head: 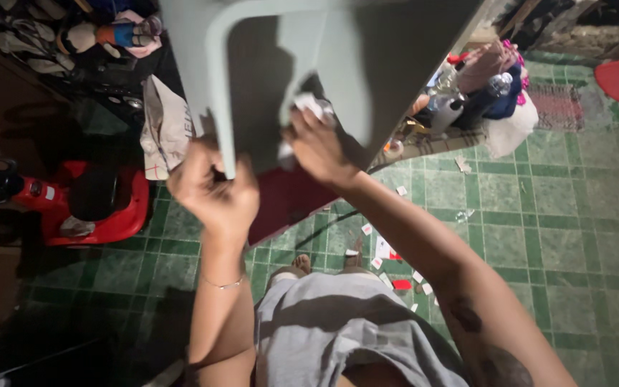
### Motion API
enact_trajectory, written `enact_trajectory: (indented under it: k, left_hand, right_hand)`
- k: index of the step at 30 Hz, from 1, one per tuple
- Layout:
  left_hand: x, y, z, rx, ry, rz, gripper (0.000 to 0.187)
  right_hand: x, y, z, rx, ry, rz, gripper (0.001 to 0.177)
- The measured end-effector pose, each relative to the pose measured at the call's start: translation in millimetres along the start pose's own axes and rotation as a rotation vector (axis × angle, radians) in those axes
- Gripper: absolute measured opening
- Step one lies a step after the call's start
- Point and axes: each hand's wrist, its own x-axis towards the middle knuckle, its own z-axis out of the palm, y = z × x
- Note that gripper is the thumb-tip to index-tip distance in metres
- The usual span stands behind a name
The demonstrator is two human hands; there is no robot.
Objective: The person empties a light green plastic storage bin, removes small items like hair ties and rings, and places them on a nearby table. They then wipe the inside of the bin with a cloth and place a folded white cloth inside.
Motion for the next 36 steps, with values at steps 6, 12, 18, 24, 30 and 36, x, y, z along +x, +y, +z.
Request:
enact_trajectory:
  k: [6,12,18,24,30,36]
  left_hand:
    - [-8,18,-11,-0.085,0.003,0.093,0.022]
    - [-9,31,-29,0.055,0.101,0.109,0.029]
    - [-11,49,-31,0.085,0.07,0.21,0.029]
    - [-2,68,-28,0.106,0.118,0.275,0.031]
    - [-9,64,-11,0.088,0.129,0.356,0.028]
    - [-31,45,6,0.075,0.036,0.403,0.026]
  right_hand:
    - [24,-64,-11,1.086,-0.062,-0.043,0.02]
    - [4,-40,38,0.692,-0.035,-0.336,0.035]
    - [-18,6,88,2.45,0.134,0.171,0.028]
    - [-2,30,70,0.631,-0.011,0.372,0.031]
    - [25,43,53,0.533,-0.044,0.388,0.033]
    - [11,60,53,0.6,-0.154,0.433,0.036]
